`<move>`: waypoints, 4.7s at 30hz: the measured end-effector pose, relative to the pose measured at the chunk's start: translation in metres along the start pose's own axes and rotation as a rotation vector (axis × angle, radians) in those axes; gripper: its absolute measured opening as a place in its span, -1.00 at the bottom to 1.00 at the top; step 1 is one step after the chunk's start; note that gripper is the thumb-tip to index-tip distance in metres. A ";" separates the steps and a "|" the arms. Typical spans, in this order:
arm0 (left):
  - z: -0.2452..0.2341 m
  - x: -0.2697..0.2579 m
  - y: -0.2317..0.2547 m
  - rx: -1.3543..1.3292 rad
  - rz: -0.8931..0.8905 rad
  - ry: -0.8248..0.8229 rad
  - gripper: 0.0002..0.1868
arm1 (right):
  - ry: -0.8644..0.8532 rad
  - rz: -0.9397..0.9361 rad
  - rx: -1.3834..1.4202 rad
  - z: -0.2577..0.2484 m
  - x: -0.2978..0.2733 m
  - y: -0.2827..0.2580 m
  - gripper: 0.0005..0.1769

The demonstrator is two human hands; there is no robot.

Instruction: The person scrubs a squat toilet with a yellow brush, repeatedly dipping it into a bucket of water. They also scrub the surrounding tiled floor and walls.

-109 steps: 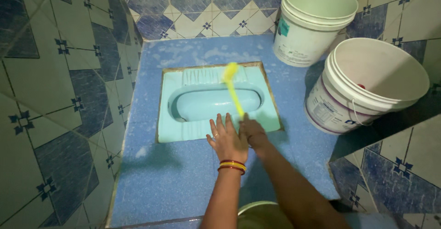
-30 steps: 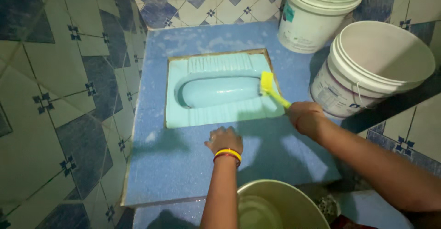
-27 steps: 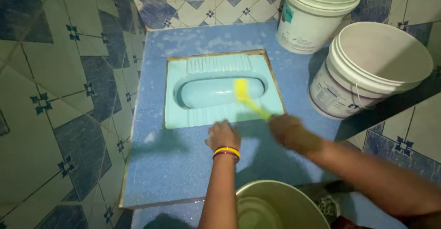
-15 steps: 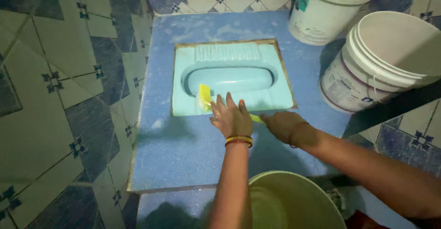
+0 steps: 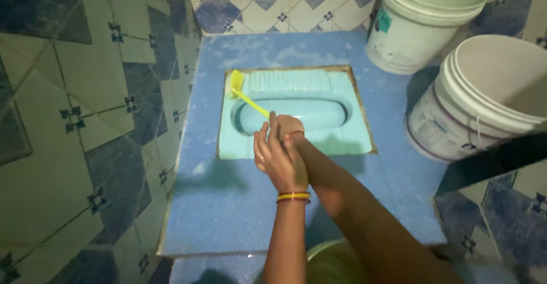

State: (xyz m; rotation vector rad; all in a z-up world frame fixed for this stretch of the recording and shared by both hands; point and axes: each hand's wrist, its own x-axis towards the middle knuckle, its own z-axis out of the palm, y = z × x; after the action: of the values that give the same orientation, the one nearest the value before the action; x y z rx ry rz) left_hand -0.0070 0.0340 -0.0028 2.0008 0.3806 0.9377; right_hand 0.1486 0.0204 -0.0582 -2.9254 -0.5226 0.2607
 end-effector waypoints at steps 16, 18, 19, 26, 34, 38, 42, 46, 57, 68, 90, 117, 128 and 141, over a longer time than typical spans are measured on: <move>0.004 0.004 -0.007 -0.090 -0.013 0.081 -0.46 | 0.186 0.275 0.104 0.075 0.067 0.046 -0.30; -0.006 0.010 -0.016 -0.106 -0.071 0.140 -0.47 | 0.155 0.288 0.180 0.092 0.079 0.010 -0.47; -0.009 0.010 -0.018 -0.112 -0.100 0.168 -0.48 | 0.141 0.219 0.104 0.093 0.075 0.016 -0.50; 0.012 0.003 -0.013 0.048 -0.061 -0.021 -0.50 | 0.151 0.553 0.197 0.063 0.006 0.133 -0.33; 0.029 -0.005 -0.019 0.213 -0.110 -0.252 -0.43 | 0.182 0.522 0.176 0.090 -0.029 0.126 -0.22; 0.028 -0.008 -0.017 0.214 -0.143 -0.261 -0.43 | -0.064 0.347 0.128 0.062 -0.049 0.090 -0.32; 0.030 -0.009 -0.018 0.213 -0.126 -0.245 -0.42 | 0.043 0.570 0.161 0.066 -0.066 0.127 -0.21; 0.035 -0.010 -0.014 0.218 -0.109 -0.247 -0.44 | 0.156 0.561 0.192 0.093 -0.058 0.147 -0.31; 0.033 -0.013 -0.011 0.214 -0.139 -0.294 -0.44 | 0.175 0.544 0.190 0.080 -0.054 0.164 -0.46; 0.031 -0.015 -0.015 0.203 -0.175 -0.296 -0.44 | 0.365 0.647 0.277 0.065 -0.069 0.187 -0.70; 0.028 -0.010 -0.007 0.031 -0.120 -0.184 -0.38 | 0.367 0.441 0.220 0.089 -0.019 0.132 -0.35; 0.036 -0.017 -0.013 0.071 -0.091 -0.294 -0.53 | 0.045 0.442 -0.379 -0.061 -0.048 0.277 -0.63; 0.040 -0.019 -0.016 0.120 -0.026 -0.269 -0.50 | -0.113 0.284 -0.500 -0.128 -0.027 0.296 -0.69; 0.039 -0.016 -0.008 0.115 -0.048 -0.338 -0.51 | -0.251 0.253 -0.618 -0.159 -0.054 0.319 -0.64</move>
State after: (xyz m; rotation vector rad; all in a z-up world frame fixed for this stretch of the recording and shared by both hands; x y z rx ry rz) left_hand 0.0122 0.0068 -0.0303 2.1966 0.2967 0.5429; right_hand 0.2342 -0.3140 0.0450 -3.5933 -0.2979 0.5996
